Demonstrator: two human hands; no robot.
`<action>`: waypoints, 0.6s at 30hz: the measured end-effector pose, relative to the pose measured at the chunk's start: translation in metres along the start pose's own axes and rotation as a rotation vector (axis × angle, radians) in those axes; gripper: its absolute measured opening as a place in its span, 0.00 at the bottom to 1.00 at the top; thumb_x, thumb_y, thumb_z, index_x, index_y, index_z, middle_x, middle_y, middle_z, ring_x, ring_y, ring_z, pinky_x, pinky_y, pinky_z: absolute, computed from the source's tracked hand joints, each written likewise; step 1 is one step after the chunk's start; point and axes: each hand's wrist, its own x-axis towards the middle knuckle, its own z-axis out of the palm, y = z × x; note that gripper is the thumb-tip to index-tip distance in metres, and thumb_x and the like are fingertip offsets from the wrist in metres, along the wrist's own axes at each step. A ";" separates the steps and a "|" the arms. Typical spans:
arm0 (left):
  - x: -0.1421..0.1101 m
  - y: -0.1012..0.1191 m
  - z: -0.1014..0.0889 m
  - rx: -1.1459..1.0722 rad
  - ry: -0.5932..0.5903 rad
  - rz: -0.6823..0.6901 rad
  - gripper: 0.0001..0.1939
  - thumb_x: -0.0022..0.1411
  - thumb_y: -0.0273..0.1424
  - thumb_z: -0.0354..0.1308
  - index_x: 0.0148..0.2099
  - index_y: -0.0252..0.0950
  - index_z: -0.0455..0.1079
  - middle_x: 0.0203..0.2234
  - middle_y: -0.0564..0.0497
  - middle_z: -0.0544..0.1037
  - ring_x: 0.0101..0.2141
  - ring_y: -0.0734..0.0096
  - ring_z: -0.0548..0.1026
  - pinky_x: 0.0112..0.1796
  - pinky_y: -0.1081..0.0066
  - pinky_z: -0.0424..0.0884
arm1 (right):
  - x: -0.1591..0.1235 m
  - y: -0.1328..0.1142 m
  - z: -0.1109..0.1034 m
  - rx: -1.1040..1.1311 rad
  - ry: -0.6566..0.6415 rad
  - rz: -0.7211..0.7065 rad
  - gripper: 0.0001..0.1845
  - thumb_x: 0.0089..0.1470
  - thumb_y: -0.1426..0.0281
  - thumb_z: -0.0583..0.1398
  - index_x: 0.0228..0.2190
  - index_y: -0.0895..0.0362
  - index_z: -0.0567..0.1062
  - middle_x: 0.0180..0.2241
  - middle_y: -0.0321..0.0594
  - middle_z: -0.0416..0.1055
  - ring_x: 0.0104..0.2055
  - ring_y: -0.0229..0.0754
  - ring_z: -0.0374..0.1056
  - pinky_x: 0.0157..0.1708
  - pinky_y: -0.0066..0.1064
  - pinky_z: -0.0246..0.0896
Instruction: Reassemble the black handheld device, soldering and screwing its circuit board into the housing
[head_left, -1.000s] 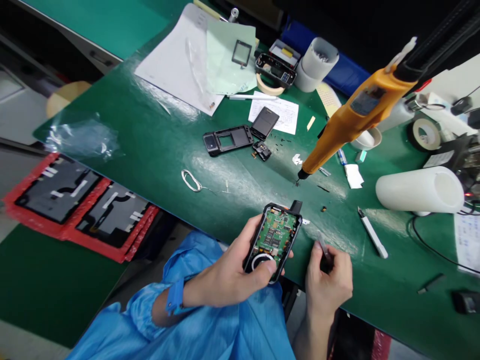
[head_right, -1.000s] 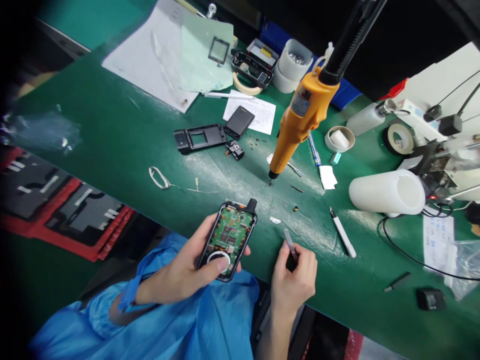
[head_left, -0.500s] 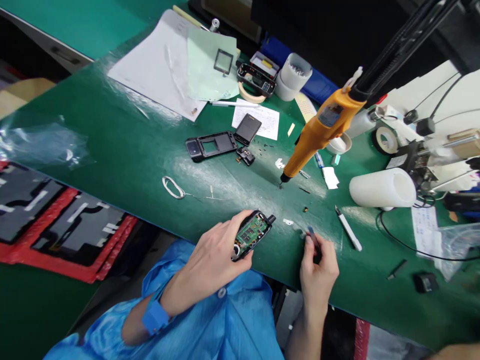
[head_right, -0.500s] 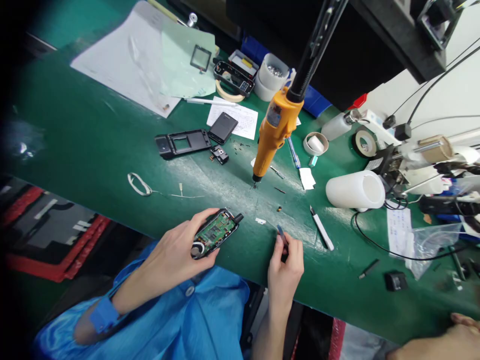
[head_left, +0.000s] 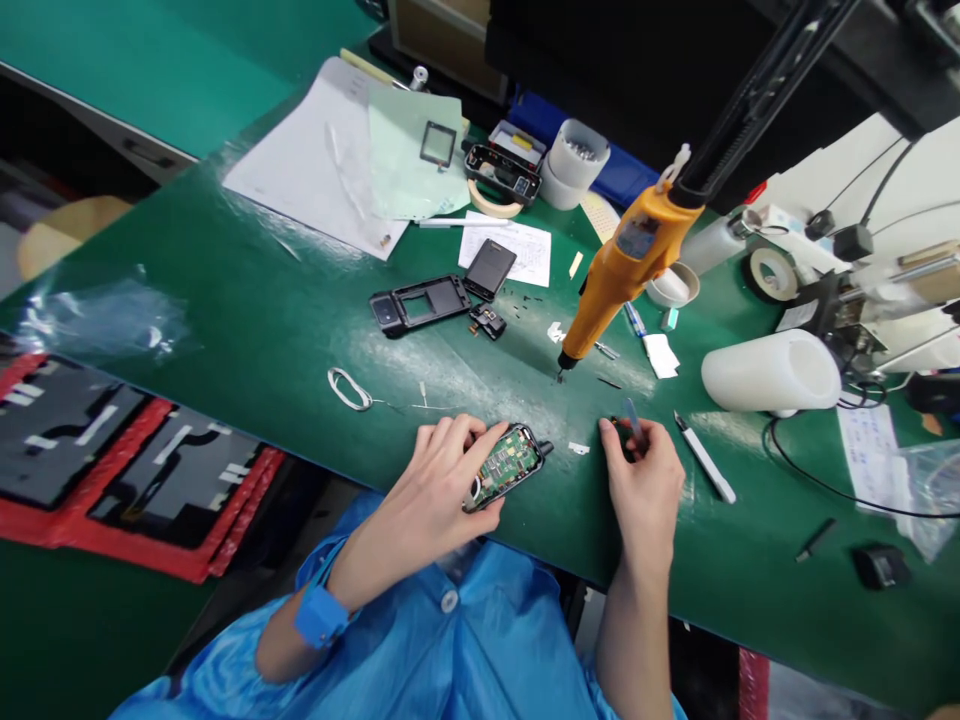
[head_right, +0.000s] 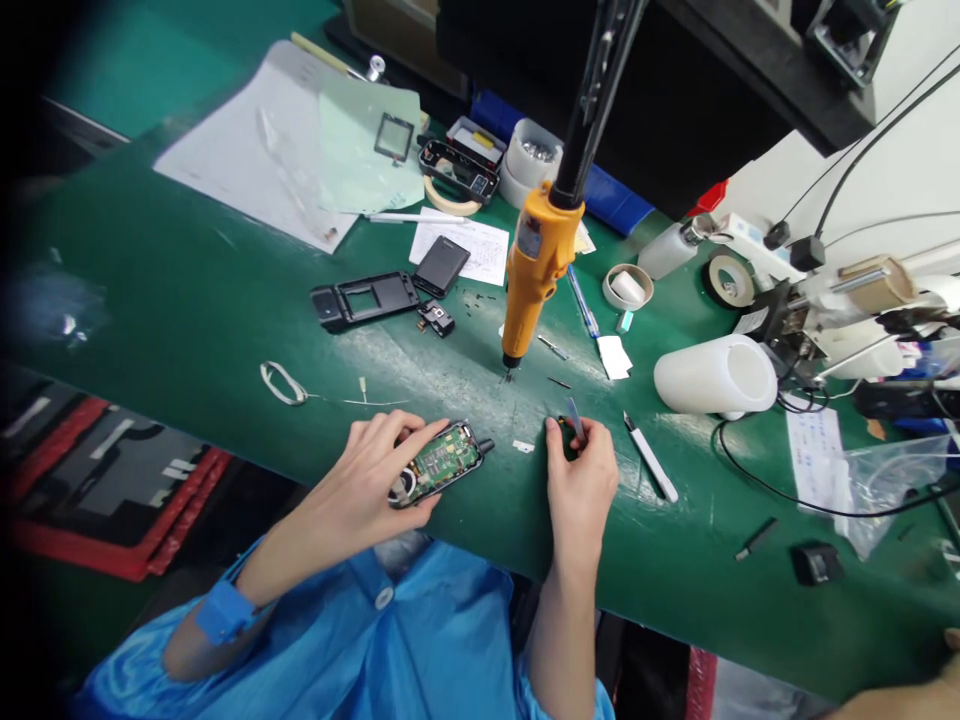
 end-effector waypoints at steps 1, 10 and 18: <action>0.000 0.000 -0.002 -0.009 0.003 0.003 0.34 0.69 0.28 0.62 0.74 0.37 0.61 0.56 0.41 0.73 0.56 0.48 0.73 0.55 0.53 0.71 | 0.003 0.001 0.000 0.008 -0.028 -0.013 0.36 0.59 0.34 0.60 0.39 0.55 0.77 0.33 0.43 0.76 0.34 0.46 0.68 0.37 0.39 0.62; -0.010 -0.009 -0.016 -0.249 0.360 0.018 0.13 0.77 0.24 0.51 0.40 0.40 0.73 0.40 0.49 0.82 0.42 0.62 0.79 0.48 0.58 0.69 | 0.016 0.018 -0.005 0.046 -0.044 -0.111 0.27 0.63 0.42 0.61 0.37 0.54 0.77 0.35 0.44 0.78 0.36 0.47 0.72 0.38 0.40 0.67; -0.015 0.001 0.010 -0.177 0.313 -0.028 0.18 0.74 0.32 0.60 0.63 0.37 0.66 0.56 0.39 0.79 0.57 0.51 0.78 0.56 0.55 0.74 | -0.014 0.024 -0.010 0.081 0.121 -0.119 0.32 0.65 0.39 0.61 0.39 0.56 0.80 0.33 0.42 0.76 0.30 0.42 0.65 0.33 0.36 0.62</action>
